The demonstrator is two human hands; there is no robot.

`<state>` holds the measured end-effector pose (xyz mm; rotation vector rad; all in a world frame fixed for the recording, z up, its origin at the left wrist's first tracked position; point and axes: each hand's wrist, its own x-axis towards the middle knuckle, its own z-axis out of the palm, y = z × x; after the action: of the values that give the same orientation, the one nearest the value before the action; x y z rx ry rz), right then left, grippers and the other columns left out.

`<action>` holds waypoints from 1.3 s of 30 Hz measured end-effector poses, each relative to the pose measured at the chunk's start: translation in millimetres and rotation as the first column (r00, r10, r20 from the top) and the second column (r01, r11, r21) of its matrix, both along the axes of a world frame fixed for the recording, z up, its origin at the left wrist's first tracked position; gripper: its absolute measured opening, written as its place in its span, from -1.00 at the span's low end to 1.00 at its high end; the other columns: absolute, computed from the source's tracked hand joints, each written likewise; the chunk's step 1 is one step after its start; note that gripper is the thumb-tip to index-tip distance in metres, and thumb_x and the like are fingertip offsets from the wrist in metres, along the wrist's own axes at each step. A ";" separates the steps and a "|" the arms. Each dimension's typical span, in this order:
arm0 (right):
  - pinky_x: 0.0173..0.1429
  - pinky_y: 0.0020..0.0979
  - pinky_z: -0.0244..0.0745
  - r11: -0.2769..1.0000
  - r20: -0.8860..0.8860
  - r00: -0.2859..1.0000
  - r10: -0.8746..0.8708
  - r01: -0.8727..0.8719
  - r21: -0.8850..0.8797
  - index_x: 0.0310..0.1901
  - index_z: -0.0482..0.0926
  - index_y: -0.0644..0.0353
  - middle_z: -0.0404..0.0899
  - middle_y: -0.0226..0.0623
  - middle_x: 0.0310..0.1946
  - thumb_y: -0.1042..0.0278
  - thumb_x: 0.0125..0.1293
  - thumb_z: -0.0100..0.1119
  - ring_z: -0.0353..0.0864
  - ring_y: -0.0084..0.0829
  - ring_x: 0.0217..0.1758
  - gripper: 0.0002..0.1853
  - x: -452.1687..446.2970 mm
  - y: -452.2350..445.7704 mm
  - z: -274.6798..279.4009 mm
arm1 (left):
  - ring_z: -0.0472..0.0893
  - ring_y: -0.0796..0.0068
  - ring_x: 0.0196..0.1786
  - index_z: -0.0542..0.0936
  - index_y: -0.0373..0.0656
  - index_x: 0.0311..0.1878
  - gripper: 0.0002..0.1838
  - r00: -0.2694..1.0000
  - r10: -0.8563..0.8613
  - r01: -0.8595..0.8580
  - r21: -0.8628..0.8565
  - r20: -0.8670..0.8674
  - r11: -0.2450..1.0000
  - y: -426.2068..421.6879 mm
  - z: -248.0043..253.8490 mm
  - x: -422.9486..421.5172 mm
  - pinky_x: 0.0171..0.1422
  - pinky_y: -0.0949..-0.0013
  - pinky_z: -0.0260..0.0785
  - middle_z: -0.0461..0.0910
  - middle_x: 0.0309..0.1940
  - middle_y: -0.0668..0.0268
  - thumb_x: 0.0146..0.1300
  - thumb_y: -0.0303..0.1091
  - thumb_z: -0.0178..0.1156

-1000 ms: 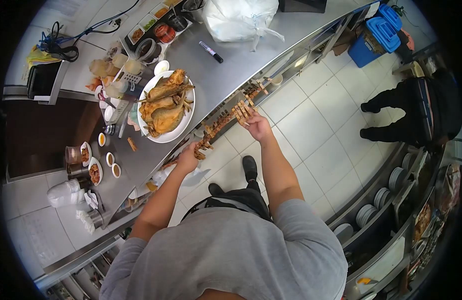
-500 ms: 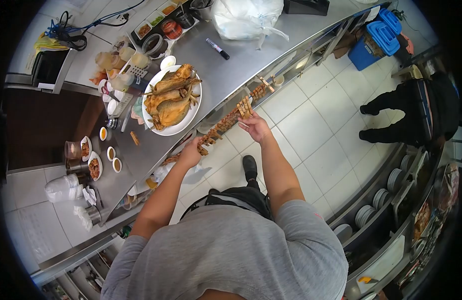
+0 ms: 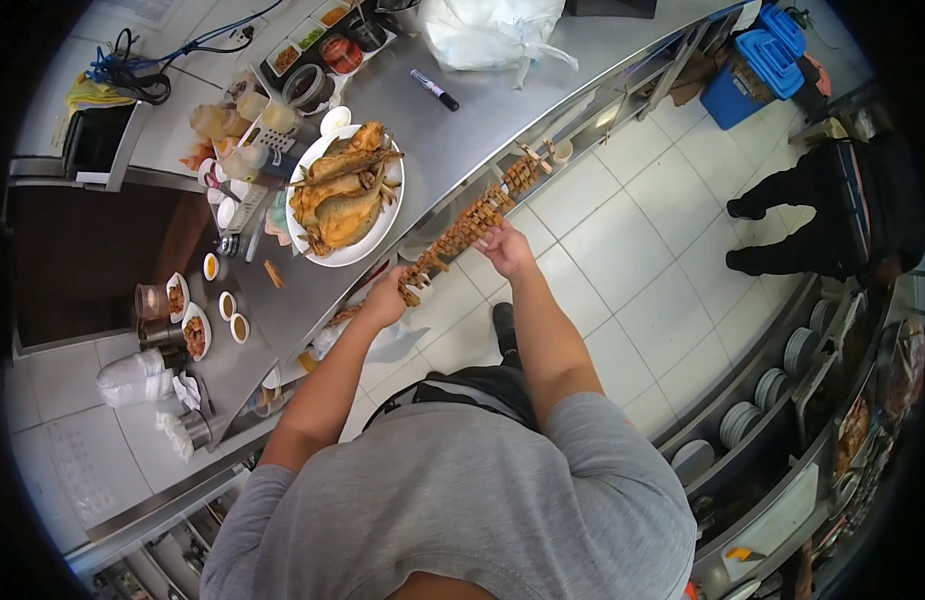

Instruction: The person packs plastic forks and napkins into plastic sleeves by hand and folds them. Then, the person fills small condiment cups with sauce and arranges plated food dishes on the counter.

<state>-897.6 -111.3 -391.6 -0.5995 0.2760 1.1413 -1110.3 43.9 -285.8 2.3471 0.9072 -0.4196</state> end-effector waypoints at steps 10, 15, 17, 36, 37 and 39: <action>0.26 -0.12 0.34 0.999 0.037 0.999 -0.002 0.004 -0.050 0.31 0.22 0.14 0.44 -0.33 0.14 0.71 -0.04 -0.09 0.48 -0.38 0.12 -0.25 -0.6 -17.2 14.3 | 0.41 -0.02 0.23 0.35 -0.08 0.25 -0.42 0.989 -0.002 -0.005 -0.045 -0.145 0.999 -0.1 -0.4 10.3 0.31 0.07 0.22 0.45 0.15 -0.02 0.07 -0.50 0.07; 0.26 -0.11 0.31 0.977 0.034 0.999 -0.015 0.022 -0.211 0.41 0.05 0.11 0.28 -0.16 0.29 0.70 -0.04 -0.06 0.42 -0.26 0.19 -0.15 -12.5 -3.7 5.3 | 0.41 -0.01 0.25 0.31 -0.10 0.29 -0.36 0.978 -0.049 0.034 -0.078 -0.202 0.996 5.3 8.8 17.9 0.31 0.07 0.25 0.44 0.16 -0.03 0.05 -0.46 0.11; 0.26 -0.09 0.28 0.973 0.050 0.999 -0.007 0.019 -0.232 0.44 -0.02 0.10 0.21 -0.12 0.33 0.69 -0.04 -0.05 0.39 -0.23 0.21 -0.10 -21.9 7.4 3.9 | 0.47 -0.05 0.16 0.30 -0.15 0.24 -0.39 0.979 -0.102 0.092 -0.067 -0.175 0.994 9.6 7.2 16.5 0.22 0.09 0.30 0.50 0.05 -0.08 0.06 -0.42 0.16; 0.00 -0.42 0.57 0.730 0.517 0.852 -0.083 0.405 -0.551 0.20 0.35 0.29 0.66 -0.16 -0.30 0.69 0.18 0.13 0.65 -0.36 -0.25 -0.49 -49.9 -13.7 37.7 | 0.29 -0.07 0.33 0.18 -0.31 0.35 -0.20 0.934 -0.307 0.268 -0.211 -0.184 0.940 37.6 -5.1 13.1 0.42 0.21 0.15 0.23 0.31 -0.16 0.02 -0.37 0.26; -0.02 -0.45 0.56 0.701 0.602 0.788 0.131 0.355 -0.618 0.16 0.39 0.29 0.66 -0.16 -0.31 0.70 0.16 0.15 0.65 -0.40 -0.25 -0.51 -57.0 -21.2 69.4 | 0.27 -0.07 0.35 0.16 -0.31 0.37 -0.19 0.944 -0.329 0.312 -0.302 -0.006 0.901 30.3 5.1 8.8 0.44 0.21 0.11 0.20 0.32 -0.16 0.03 -0.38 0.26; -0.08 -0.49 0.54 0.706 0.652 0.633 0.418 0.225 -0.671 0.11 0.43 0.29 0.66 -0.17 -0.32 0.69 0.12 0.21 0.63 -0.46 -0.25 -0.53 -78.4 -15.6 144.3 | 0.17 -0.07 0.41 0.17 -0.31 0.36 -0.19 0.805 -0.360 0.506 -0.230 0.472 0.831 23.0 50.7 -0.3 0.50 0.19 0.01 0.18 0.33 -0.16 0.04 -0.38 0.29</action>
<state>-976.0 -126.9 -247.3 -1.7878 -0.1071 0.7394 -1110.5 67.0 -235.1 2.1725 0.0620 -0.2208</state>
